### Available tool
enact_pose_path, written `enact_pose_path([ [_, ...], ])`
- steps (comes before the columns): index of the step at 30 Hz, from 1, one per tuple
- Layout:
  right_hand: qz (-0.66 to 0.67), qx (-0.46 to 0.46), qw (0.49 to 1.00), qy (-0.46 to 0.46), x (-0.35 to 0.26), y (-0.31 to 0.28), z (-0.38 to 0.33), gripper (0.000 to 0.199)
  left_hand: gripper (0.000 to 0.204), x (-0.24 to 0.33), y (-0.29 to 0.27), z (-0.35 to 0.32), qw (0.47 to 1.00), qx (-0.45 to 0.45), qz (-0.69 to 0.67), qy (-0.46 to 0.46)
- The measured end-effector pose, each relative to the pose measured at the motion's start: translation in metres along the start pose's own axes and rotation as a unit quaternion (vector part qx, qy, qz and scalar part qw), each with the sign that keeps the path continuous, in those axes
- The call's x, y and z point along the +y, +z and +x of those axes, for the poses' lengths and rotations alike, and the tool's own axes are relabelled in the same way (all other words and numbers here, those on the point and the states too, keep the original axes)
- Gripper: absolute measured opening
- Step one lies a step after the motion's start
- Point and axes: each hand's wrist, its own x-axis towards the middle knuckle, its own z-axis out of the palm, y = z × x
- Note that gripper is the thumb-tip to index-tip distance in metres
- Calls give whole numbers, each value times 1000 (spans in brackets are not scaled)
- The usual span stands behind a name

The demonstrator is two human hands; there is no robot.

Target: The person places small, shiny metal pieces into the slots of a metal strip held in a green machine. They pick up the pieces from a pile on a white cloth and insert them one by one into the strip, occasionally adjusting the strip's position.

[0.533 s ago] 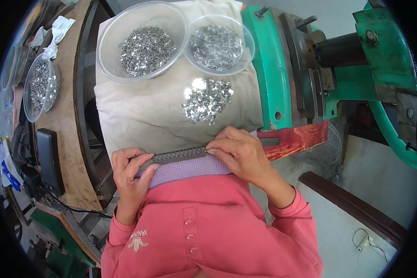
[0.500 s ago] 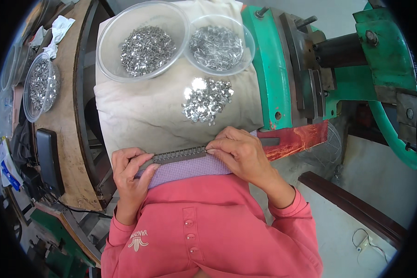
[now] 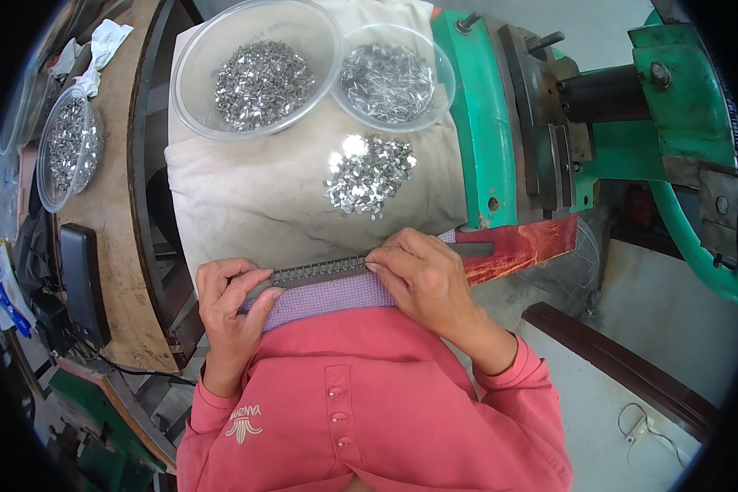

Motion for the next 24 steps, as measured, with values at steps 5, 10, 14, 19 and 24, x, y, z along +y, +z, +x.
enact_pose_path([
  [5, 56, -36, 998, 20, 5, -8, 6, 12, 33, 0, 1, 0, 1000, 5, 5, 8],
  [10, 55, -43, 997, 32, 3, -9, 6, 11, 33, 0, 1, 0, 1000, 6, 5, 4],
  [14, 14, -28, 999, 29, -1, -6, 5, 10, 33, 0, 2, -1, 1000, 6, 7, 6],
  [19, 23, -11, 999, 38, -5, -4, 3, 8, 32, 0, 1, -1, 1000, 4, -2, 3],
  [24, 98, -35, 991, 89, 0, -13, 6, 9, 31, 1, 2, 0, 1000, 9, 8, 6],
])
